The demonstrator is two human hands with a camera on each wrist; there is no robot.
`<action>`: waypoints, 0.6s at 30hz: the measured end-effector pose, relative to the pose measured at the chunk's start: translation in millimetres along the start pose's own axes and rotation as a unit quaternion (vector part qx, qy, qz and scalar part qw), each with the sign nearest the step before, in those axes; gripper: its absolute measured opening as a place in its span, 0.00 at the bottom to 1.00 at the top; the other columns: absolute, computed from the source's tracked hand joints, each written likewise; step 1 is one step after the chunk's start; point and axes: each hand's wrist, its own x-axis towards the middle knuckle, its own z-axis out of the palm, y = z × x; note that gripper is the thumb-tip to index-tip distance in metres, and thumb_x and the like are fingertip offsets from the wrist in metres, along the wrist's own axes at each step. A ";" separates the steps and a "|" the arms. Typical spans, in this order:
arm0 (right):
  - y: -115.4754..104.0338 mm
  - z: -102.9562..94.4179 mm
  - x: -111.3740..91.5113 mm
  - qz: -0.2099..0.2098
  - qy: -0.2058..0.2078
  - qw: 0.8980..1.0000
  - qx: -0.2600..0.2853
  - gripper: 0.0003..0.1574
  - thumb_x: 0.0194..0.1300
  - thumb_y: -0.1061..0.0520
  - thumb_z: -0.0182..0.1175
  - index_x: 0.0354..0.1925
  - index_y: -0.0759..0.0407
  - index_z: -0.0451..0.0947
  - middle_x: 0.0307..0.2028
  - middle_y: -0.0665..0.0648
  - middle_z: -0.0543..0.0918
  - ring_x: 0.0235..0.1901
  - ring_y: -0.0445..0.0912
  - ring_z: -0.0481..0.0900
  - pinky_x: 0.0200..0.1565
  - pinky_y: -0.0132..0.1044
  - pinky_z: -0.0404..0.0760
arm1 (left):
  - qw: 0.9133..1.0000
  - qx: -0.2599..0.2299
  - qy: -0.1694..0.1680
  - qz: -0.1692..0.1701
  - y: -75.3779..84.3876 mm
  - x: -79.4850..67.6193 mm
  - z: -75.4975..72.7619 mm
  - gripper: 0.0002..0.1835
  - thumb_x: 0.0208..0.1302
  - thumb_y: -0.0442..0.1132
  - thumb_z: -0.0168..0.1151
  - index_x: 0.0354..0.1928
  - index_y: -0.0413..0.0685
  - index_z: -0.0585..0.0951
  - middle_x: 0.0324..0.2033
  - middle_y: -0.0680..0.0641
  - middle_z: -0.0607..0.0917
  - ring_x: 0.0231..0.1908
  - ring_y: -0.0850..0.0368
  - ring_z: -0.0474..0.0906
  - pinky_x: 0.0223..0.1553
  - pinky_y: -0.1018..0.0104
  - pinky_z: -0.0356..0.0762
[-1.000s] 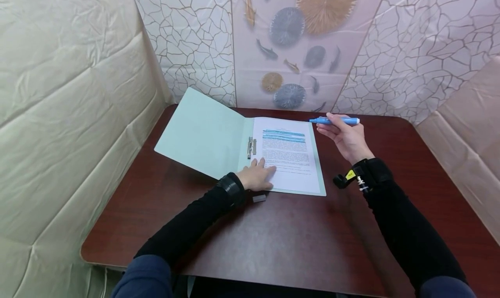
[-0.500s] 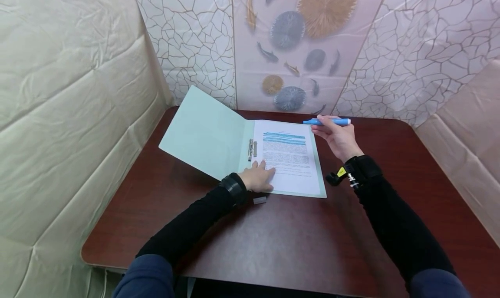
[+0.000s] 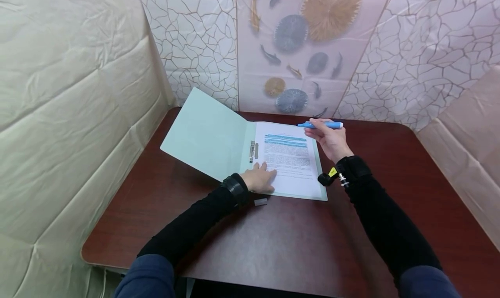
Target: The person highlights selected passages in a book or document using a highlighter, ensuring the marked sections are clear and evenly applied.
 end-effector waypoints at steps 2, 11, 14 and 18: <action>3.4 2.0 1.1 0.004 0.008 1.000 -0.006 0.08 0.63 0.62 0.62 0.41 0.65 0.78 0.35 0.58 0.89 0.33 0.47 0.88 0.43 0.39 0.85 | 1.000 0.001 0.000 0.000 0.5 -0.7 -0.1 0.36 0.67 0.51 0.56 0.74 0.55 0.59 0.75 0.37 0.51 0.74 0.35 0.46 0.68 0.41 0.58; 17.1 11.2 7.6 0.023 0.025 0.999 -0.032 0.11 0.61 0.58 0.65 0.42 0.62 0.80 0.39 0.58 0.89 0.35 0.47 0.88 0.46 0.40 0.84 | 1.000 0.006 0.000 -0.006 -0.3 -0.5 2.6 0.36 0.67 0.52 0.56 0.74 0.56 0.58 0.75 0.37 0.51 0.74 0.36 0.46 0.68 0.41 0.59; 20.2 14.2 9.6 0.022 0.022 0.999 -0.032 0.12 0.61 0.59 0.65 0.42 0.63 0.80 0.39 0.58 0.89 0.35 0.47 0.88 0.47 0.40 0.84 | 1.000 0.010 0.002 -0.005 -0.4 -0.2 2.4 0.35 0.67 0.52 0.56 0.74 0.56 0.59 0.75 0.37 0.52 0.74 0.36 0.47 0.68 0.41 0.60; 24.0 16.3 12.4 0.026 0.015 0.999 -0.032 0.11 0.62 0.61 0.63 0.43 0.64 0.79 0.38 0.57 0.89 0.36 0.47 0.88 0.48 0.40 0.83 | 1.000 0.016 0.004 -0.004 -0.2 -0.6 1.5 0.35 0.67 0.52 0.56 0.74 0.56 0.59 0.75 0.37 0.52 0.74 0.36 0.48 0.67 0.41 0.61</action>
